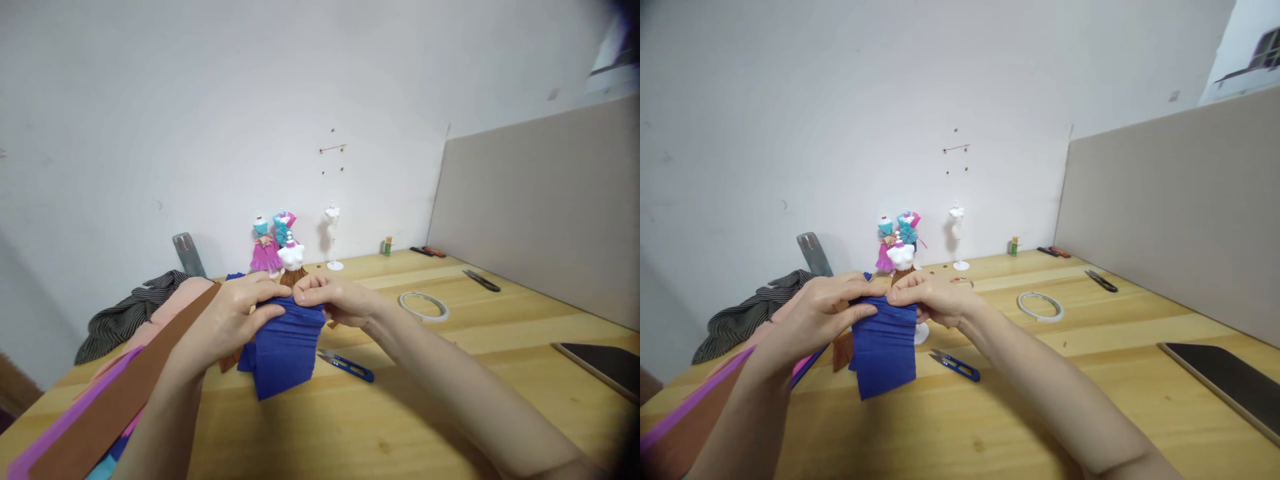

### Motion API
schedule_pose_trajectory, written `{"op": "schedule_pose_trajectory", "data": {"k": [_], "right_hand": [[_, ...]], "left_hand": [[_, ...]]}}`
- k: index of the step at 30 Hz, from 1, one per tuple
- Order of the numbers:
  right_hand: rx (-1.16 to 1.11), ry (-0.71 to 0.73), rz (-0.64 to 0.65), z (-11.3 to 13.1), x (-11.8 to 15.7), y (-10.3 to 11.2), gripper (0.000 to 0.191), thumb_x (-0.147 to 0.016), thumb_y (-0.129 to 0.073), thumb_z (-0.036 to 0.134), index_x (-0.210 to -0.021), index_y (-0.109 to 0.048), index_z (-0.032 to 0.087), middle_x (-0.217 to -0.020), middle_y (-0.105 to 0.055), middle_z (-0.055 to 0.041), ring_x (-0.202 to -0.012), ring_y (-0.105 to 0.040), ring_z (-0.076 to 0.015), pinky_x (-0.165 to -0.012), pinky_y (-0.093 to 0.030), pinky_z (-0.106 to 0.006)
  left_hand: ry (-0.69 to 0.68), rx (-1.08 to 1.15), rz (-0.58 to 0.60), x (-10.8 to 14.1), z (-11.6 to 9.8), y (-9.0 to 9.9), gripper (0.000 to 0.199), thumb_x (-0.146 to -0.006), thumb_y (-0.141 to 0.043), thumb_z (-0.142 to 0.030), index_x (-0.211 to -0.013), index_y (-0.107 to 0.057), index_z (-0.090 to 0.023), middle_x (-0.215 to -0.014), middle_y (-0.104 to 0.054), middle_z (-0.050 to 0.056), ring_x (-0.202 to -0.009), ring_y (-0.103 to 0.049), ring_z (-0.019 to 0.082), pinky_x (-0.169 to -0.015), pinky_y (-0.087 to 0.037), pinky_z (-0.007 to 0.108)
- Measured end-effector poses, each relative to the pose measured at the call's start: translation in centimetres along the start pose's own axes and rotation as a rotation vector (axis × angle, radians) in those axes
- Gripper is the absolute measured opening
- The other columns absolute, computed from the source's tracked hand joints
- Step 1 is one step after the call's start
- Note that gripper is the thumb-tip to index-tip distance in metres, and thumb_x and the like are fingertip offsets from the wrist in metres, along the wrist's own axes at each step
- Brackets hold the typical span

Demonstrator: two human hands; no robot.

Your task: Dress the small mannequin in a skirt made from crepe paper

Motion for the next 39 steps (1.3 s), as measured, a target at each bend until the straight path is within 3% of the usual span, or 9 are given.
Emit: {"op": "schedule_pose_trajectory", "data": {"k": [5,12,18,21,24,27,32,39], "right_hand": [[0.000,-0.007,0.010,-0.1,-0.1,0.0,0.039,-0.066,-0.078,0.039,-0.054,-0.050,0.014,-0.041,-0.039,0.0096,-0.035,-0.026,-0.0016,-0.034,-0.015,-0.018],[-0.004,-0.021,0.066,-0.4,-0.1,-0.3,0.052,-0.069,-0.077,0.046,-0.050,-0.038,0.018,-0.041,-0.029,0.0118,-0.037,-0.017,-0.0014,-0.035,-0.010,-0.018],[0.054,-0.056,0.002,-0.8,-0.1,0.5,0.056,-0.066,-0.073,0.060,-0.051,-0.037,0.020,-0.040,-0.029,0.0110,-0.037,-0.018,-0.0032,-0.036,-0.009,-0.020],[0.233,0.034,-0.096,0.6,0.0,1.3,0.056,-0.074,-0.060,0.067,-0.052,-0.041,0.019,-0.043,-0.034,0.0077,-0.039,-0.023,-0.0048,-0.038,-0.013,-0.022],[0.513,0.242,-0.299,3.8,1.1,1.9,0.047,-0.082,-0.052,0.058,-0.059,-0.051,0.017,-0.054,-0.047,0.0026,-0.048,-0.039,-0.0082,-0.045,-0.027,-0.023],[0.792,0.371,-0.440,5.9,2.5,1.0,0.028,-0.081,-0.057,0.042,-0.074,-0.064,0.016,-0.071,-0.061,-0.0027,-0.063,-0.052,-0.0132,-0.056,-0.037,-0.026],[1.036,0.429,-0.463,6.4,3.0,-0.9,0.016,-0.076,-0.064,0.022,-0.089,-0.071,0.017,-0.084,-0.071,-0.0038,-0.075,-0.061,-0.0165,-0.069,-0.043,-0.029],[0.999,0.444,-0.460,6.4,2.8,-0.6,0.019,-0.076,-0.059,0.009,-0.087,-0.072,0.017,-0.082,-0.073,-0.0025,-0.074,-0.064,-0.0158,-0.068,-0.045,-0.027]], "left_hand": [[-0.080,-0.101,0.007,0.2,-0.5,0.0,0.021,-0.087,-0.058,-0.015,-0.103,-0.070,-0.018,-0.086,-0.069,0.005,-0.076,-0.063,0.014,-0.072,-0.051,0.025],[-0.078,-0.098,0.012,0.2,-0.6,0.0,0.020,-0.089,-0.054,-0.014,-0.100,-0.070,-0.017,-0.083,-0.067,0.004,-0.073,-0.061,0.013,-0.072,-0.050,0.023],[-0.053,-0.014,-0.034,0.4,0.3,0.3,0.019,-0.089,-0.054,-0.016,-0.096,-0.071,-0.018,-0.082,-0.067,0.003,-0.074,-0.060,0.013,-0.074,-0.048,0.024],[0.000,0.066,-0.076,0.4,1.3,0.6,0.018,-0.088,-0.055,-0.017,-0.094,-0.072,-0.018,-0.080,-0.067,0.002,-0.073,-0.060,0.012,-0.071,-0.047,0.023],[0.078,0.115,-0.085,0.3,2.2,0.6,0.016,-0.086,-0.057,-0.018,-0.090,-0.073,-0.018,-0.078,-0.067,0.002,-0.072,-0.060,0.012,-0.069,-0.046,0.022],[0.168,0.159,-0.081,0.3,2.9,0.4,0.015,-0.083,-0.059,-0.019,-0.086,-0.074,-0.018,-0.077,-0.068,0.002,-0.070,-0.060,0.012,-0.066,-0.046,0.022],[0.281,0.247,-0.073,0.3,3.6,-0.1,0.016,-0.080,-0.060,-0.019,-0.086,-0.076,-0.020,-0.078,-0.071,0.000,-0.069,-0.061,0.013,-0.065,-0.047,0.022],[0.398,0.369,-0.055,0.3,4.5,-0.4,0.014,-0.075,-0.064,-0.018,-0.081,-0.077,-0.019,-0.080,-0.075,0.001,-0.074,-0.066,0.017,-0.072,-0.051,0.024]]}}
Point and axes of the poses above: each hand's wrist, its own x-axis away from the middle knuckle, its own y-axis out of the back of the hand, z = x × y, the point moved 10 cm from there along -x, towards the middle knuckle
